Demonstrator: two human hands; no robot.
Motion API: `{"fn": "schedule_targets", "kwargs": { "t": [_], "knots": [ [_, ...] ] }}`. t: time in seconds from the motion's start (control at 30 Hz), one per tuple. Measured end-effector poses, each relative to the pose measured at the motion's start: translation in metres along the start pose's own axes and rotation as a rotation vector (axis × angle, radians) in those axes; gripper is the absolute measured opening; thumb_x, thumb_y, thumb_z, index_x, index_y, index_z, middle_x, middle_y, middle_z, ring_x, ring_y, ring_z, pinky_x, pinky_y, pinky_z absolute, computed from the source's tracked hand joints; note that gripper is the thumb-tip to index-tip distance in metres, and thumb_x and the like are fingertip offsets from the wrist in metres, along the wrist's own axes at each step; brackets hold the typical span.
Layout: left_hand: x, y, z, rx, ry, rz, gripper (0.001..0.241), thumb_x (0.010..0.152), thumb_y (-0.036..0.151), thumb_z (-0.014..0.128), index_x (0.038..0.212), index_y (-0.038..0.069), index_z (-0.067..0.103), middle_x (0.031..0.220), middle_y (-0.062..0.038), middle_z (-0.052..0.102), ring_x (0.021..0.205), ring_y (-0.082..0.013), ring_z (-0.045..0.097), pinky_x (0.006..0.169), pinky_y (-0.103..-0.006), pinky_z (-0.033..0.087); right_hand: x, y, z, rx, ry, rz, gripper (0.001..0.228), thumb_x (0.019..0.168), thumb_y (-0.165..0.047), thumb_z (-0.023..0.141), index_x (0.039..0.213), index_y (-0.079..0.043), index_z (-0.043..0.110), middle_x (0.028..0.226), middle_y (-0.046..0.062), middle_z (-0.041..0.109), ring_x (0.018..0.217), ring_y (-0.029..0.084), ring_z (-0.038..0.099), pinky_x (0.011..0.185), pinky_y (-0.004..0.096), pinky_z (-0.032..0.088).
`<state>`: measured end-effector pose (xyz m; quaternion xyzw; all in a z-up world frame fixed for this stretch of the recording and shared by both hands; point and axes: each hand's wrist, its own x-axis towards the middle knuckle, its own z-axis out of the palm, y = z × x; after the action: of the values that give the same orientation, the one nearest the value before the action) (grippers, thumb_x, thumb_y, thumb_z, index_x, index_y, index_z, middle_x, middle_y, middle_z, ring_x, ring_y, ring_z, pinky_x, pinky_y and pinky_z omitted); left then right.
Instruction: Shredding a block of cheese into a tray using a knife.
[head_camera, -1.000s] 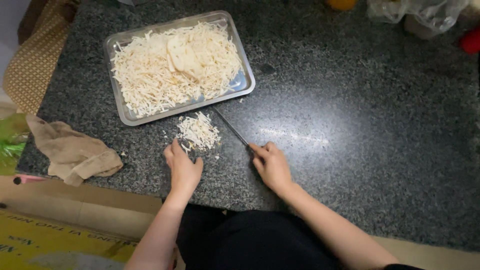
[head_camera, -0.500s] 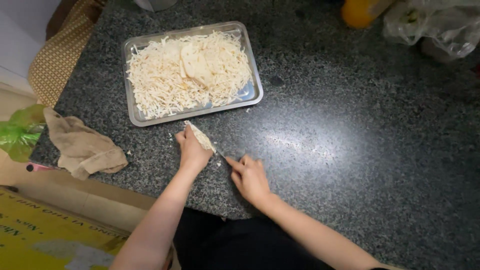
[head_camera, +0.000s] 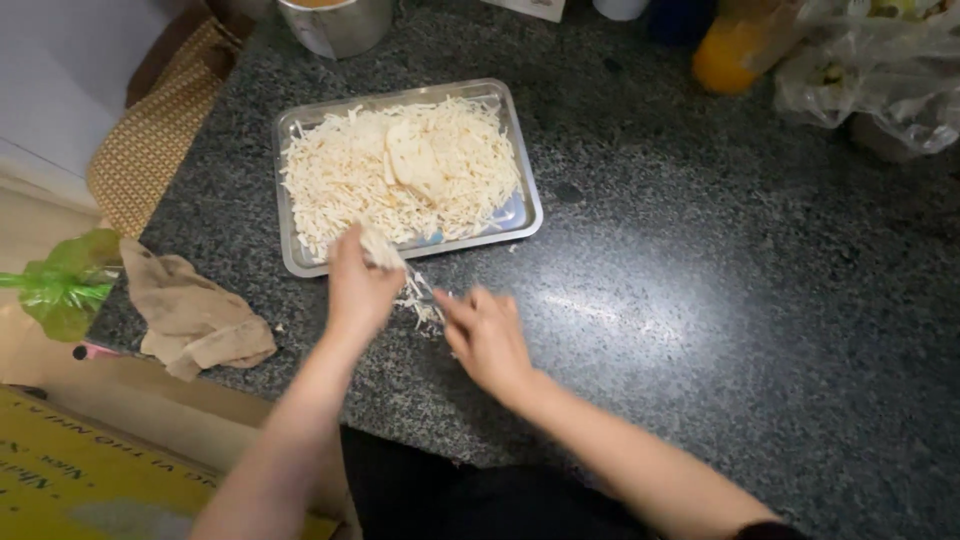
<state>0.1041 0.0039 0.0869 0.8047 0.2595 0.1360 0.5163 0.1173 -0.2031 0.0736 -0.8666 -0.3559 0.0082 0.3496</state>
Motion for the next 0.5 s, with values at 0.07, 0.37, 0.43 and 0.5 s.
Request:
{"fn": "schedule_targets", "kwargs": {
  "t": [0.07,0.37,0.43,0.5],
  "knots": [
    [0.032,0.005,-0.012,0.001,0.027,0.053,0.092,0.066,-0.012,0.077,0.147,-0.021,0.036,0.135,-0.042,0.037,0.116,-0.0584,0.057,0.089,-0.0417,0.063,0.037,-0.001,0.001,-0.062,0.029,-0.029,0.042,0.085,-0.018,0.067,0.127,-0.021,0.072,0.081,0.006,0.057,0.080,0.032,0.063,0.080,0.045,0.042],
    [0.058,-0.052,-0.033,0.426,0.025,0.213,0.055,0.079,0.000,0.067,0.133,-0.009,0.063,0.122,-0.028,0.059,0.104,-0.0393,0.070,0.088,-0.0416,0.058,0.061,0.012,-0.015,-0.200,0.055,0.037,0.042,0.084,-0.021,0.068,0.126,-0.025,0.073,0.083,0.004,0.058,0.082,0.031,0.066,0.082,0.043,0.042],
    [0.037,-0.067,-0.026,0.497,0.048,0.234,0.042,0.084,0.003,0.065,0.126,-0.002,0.072,0.109,-0.020,0.068,0.107,-0.0380,0.069,0.096,-0.0455,0.054,0.037,0.019,-0.020,-0.163,0.049,0.074,0.044,0.084,-0.020,0.068,0.127,-0.027,0.072,0.082,0.005,0.057,0.082,0.032,0.065,0.083,0.043,0.042],
    [0.016,-0.090,-0.017,0.499,0.000,0.088,0.028,0.084,0.012,0.064,0.108,0.011,0.079,0.098,-0.011,0.075,0.102,-0.0321,0.073,0.093,-0.0428,0.057,0.009,0.025,-0.026,-0.115,0.015,0.112,0.039,0.083,-0.019,0.069,0.121,-0.026,0.075,0.080,0.005,0.058,0.083,0.030,0.064,0.082,0.043,0.043]
  ]
}}
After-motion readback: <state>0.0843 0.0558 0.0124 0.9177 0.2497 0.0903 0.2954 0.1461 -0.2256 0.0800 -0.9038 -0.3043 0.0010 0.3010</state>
